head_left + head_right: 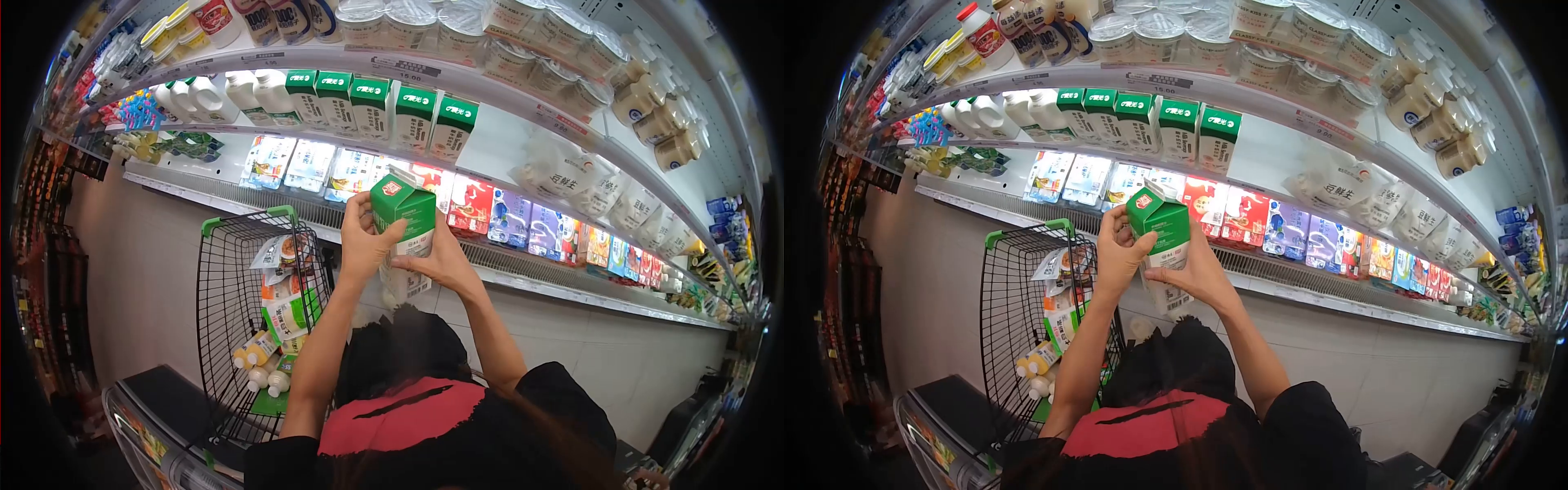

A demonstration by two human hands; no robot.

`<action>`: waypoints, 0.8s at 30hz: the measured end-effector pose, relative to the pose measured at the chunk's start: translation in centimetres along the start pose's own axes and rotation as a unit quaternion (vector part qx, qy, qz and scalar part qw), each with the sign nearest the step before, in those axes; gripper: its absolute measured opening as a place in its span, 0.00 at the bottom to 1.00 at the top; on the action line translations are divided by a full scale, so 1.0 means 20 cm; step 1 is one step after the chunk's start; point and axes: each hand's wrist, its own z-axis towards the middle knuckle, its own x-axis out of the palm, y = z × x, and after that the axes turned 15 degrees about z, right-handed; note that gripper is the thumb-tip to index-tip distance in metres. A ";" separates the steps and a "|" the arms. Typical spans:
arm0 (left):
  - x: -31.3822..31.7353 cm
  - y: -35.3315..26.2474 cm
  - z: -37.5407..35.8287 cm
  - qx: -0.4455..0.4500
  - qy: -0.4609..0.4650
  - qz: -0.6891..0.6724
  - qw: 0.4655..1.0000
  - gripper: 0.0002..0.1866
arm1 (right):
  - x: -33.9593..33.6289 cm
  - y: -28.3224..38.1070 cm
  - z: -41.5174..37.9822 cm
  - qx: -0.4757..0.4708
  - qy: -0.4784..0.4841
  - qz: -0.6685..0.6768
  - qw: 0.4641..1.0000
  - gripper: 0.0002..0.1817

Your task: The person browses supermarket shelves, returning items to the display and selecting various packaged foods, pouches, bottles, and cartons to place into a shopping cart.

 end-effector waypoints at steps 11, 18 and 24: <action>0.54 -0.10 0.08 0.106 0.000 0.187 0.977 0.40 | -0.38 0.04 0.08 -0.020 -0.205 -0.089 0.974 0.35; 0.80 0.01 0.34 0.243 0.027 0.184 0.952 0.35 | -0.81 -0.18 0.36 -0.157 -0.243 -0.034 0.957 0.38; 0.88 0.15 0.55 0.230 0.066 0.225 0.945 0.40 | -0.94 -0.25 0.55 -0.058 -0.194 -0.010 0.979 0.43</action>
